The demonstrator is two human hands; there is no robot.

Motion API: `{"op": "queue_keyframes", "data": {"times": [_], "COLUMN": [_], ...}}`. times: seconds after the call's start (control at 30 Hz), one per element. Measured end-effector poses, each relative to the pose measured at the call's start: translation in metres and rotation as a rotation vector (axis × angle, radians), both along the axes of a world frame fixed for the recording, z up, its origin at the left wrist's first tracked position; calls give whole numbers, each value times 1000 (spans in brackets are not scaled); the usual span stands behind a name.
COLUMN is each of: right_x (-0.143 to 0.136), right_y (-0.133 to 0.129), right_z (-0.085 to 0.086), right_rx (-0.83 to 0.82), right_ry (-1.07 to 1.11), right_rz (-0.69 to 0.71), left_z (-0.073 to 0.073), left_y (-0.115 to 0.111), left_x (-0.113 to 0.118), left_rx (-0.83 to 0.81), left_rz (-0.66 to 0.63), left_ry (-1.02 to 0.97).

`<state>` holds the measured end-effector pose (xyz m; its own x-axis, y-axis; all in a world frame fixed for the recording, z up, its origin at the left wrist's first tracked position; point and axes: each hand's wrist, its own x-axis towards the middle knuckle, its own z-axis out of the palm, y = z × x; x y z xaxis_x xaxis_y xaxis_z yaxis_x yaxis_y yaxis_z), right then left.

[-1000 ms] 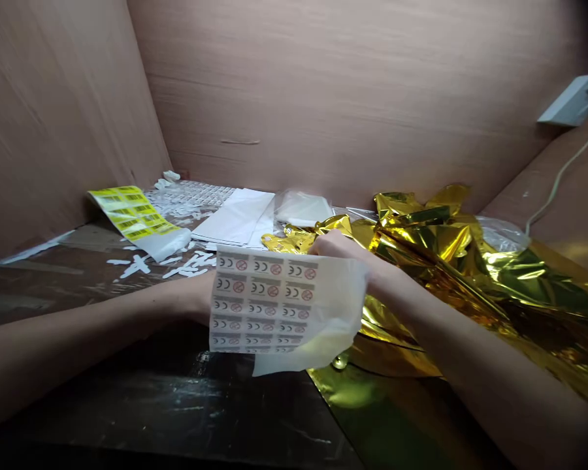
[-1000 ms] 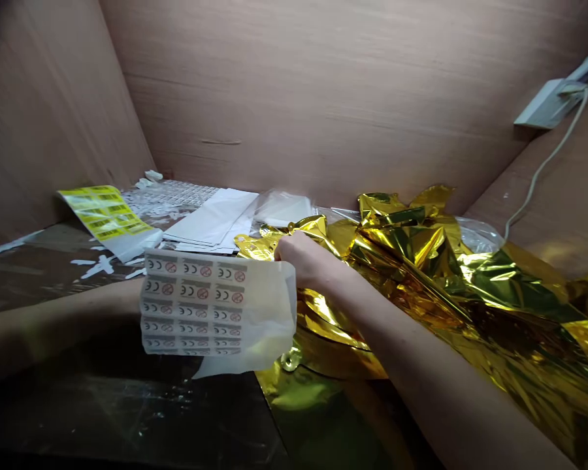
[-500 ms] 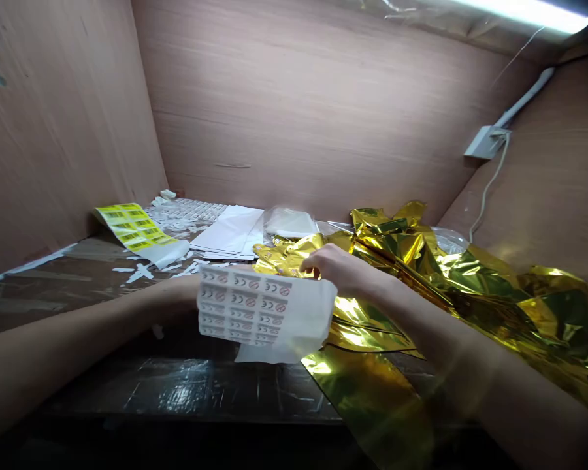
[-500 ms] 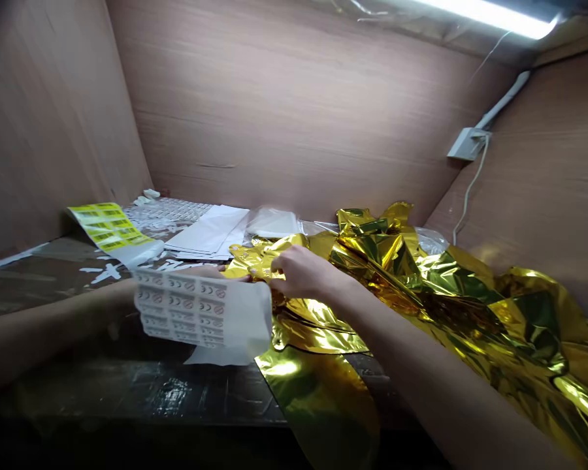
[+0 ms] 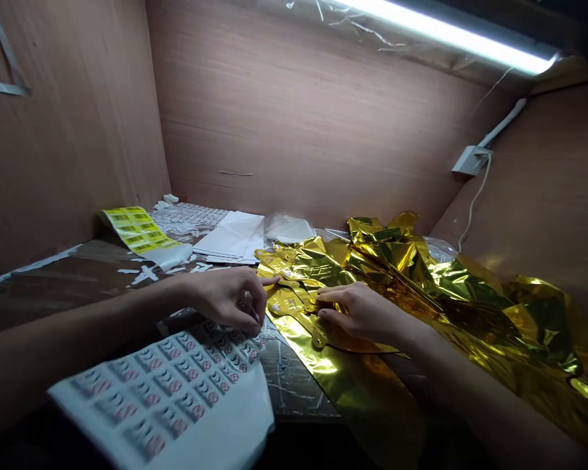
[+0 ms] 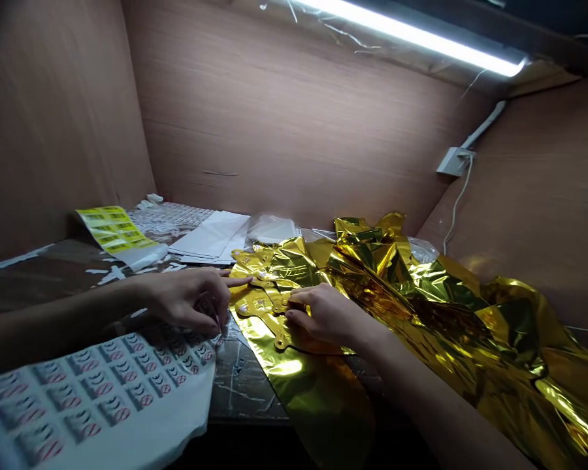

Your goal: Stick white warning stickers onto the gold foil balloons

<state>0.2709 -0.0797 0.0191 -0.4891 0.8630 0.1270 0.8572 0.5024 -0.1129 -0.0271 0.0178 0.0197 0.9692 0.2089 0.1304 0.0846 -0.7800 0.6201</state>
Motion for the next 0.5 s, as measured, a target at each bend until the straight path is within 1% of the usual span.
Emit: {"op": "queue_keyframes", "data": {"times": [0.1, 0.17, 0.23, 0.33, 0.4, 0.47, 0.5], "right_x": [4, 6, 8, 9, 8, 4, 2], "right_y": [1, 1, 1, 1, 0, -1, -1], "right_z": [0, -1, -5, -13, -19, -25, -28], "right_rx": [-2, 26, 57, 95, 153, 225, 247], "right_ry": [-87, -132, -155, -175, -181, -203, -227], "right_rz": [-54, -98, -98, -37, 24, 95, 110], "left_z": [-3, -4, -3, -4, -5, -5, -6], "left_y": [-4, -6, -6, -6, -6, -5, -4], "left_x": [4, 5, 5, 4, 4, 3, 4], "left_rx": [-18, -24, -22, -60, -92, -97, -91], "left_rz": [67, 81, 77, 84, 82, 72, 66], "left_ry": [75, 67, 70, 110, 121, 82, 51]}}
